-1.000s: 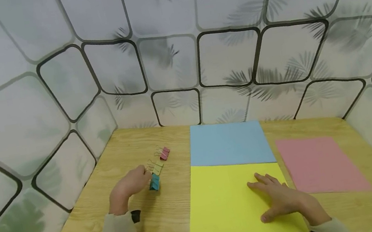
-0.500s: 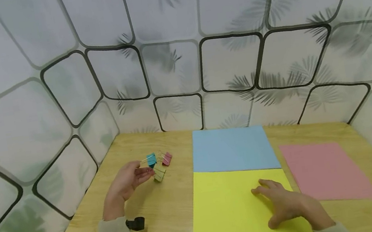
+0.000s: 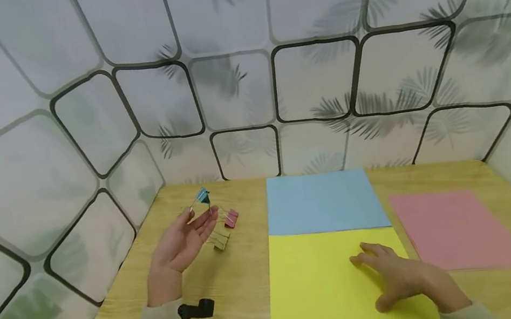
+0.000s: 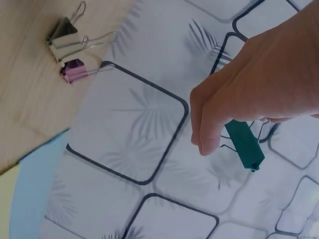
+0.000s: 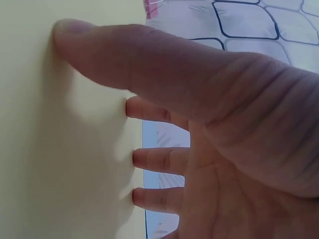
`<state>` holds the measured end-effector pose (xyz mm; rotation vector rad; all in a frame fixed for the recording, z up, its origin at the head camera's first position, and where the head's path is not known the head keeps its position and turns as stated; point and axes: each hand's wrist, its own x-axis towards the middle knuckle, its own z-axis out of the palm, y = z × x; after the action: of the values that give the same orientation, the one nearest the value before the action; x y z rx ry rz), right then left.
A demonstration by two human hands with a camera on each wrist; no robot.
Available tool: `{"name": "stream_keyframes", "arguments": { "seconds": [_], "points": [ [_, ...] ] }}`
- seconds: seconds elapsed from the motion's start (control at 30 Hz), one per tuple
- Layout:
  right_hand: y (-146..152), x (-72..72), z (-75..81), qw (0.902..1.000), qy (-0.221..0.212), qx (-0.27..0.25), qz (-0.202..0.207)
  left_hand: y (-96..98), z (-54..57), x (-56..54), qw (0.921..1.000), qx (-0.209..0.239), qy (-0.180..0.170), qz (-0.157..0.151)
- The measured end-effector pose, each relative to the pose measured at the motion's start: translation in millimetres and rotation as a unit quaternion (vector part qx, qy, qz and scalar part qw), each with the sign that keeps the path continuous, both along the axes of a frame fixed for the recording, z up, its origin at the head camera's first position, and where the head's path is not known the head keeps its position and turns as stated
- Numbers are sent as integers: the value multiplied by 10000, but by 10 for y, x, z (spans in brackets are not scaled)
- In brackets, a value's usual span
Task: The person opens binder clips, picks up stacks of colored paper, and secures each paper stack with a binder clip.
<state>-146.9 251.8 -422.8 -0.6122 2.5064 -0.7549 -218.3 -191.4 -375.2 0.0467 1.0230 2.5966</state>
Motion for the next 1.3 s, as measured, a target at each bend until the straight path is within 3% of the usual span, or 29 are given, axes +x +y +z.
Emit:
{"name": "stream_keyframes", "arguments": {
  "seconds": [0.13,0.33,0.57,0.93,1.3],
  "points": [
    [9,-32,-2,9999,-31,138,26,150,59,57,9986,187,-215,443],
    [14,30,-65,9998,-75,141,-95,310,10,47,9975,10,-364,607],
    [-9,16,-40,9999,6,149,-20,287,16,61,9952,-218,-364,876],
    [-39,9,-18,9999,-29,68,-72,276,65,32,9887,-1056,41,1059],
    [-2,-6,-7,9999,63,91,-76,322,81,6,9866,-1118,45,1189]
  ]
}}
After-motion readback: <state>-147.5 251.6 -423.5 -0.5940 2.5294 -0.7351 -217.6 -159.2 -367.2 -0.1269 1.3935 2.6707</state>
